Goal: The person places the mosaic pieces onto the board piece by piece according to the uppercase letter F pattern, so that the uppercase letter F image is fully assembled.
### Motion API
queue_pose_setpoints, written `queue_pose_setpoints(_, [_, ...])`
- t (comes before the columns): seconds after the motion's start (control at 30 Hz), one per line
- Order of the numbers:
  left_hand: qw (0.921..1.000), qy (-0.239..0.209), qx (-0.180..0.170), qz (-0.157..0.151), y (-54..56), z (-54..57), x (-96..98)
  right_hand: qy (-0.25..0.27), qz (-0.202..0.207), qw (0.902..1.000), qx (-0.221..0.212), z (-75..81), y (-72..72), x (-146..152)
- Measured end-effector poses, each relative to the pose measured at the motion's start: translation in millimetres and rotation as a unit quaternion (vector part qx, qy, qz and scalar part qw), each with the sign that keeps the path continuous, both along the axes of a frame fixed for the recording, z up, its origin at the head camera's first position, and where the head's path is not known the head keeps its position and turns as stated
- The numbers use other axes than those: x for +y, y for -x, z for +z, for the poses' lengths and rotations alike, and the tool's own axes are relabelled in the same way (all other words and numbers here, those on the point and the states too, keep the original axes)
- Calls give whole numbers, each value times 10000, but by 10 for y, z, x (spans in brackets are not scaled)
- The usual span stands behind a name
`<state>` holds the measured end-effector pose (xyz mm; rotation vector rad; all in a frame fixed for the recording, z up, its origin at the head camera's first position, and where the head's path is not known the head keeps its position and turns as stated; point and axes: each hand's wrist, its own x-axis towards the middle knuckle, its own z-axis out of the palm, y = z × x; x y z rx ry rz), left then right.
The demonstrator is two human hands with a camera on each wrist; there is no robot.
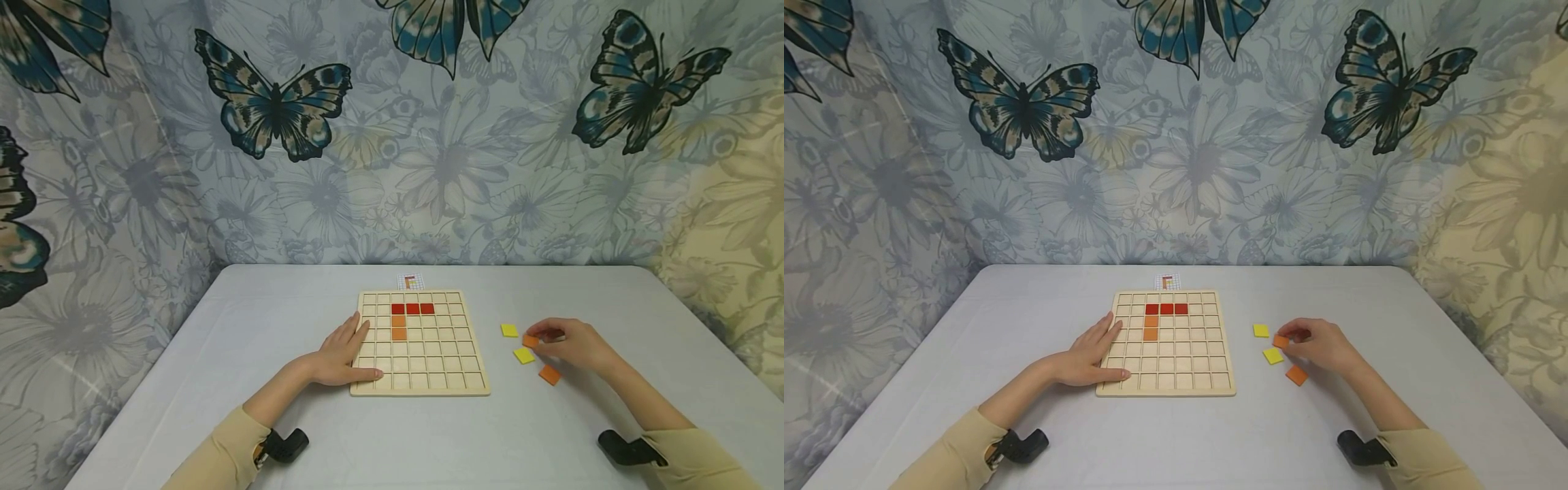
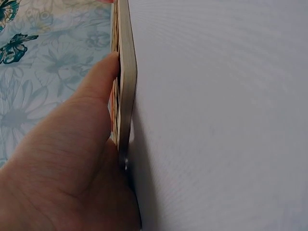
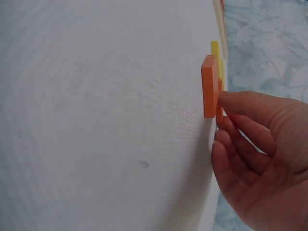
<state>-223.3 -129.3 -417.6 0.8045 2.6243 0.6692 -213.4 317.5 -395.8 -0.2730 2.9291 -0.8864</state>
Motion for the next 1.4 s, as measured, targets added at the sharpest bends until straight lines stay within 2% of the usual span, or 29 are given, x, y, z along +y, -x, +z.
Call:
queue_pose_setpoints(0.33, [10000, 91, 10, 15, -3, 14, 8, -139, -152, 9996, 194, -10, 11, -20])
queue_pose_setpoints(0.8, [9999, 82, -15, 92, -11, 20, 22, 325, -322, 9989, 87, 23, 6, -189])
queue_pose_setpoints(1.07, [9999, 116, 19, 77, -8, 13, 26, 608, -229, 9979, -64, 14, 19, -337])
queue_pose_setpoints(1.4, [9999, 93, -9, 48, -2, 8, 20, 922, 180, 9955, -133, 26, 43, -570])
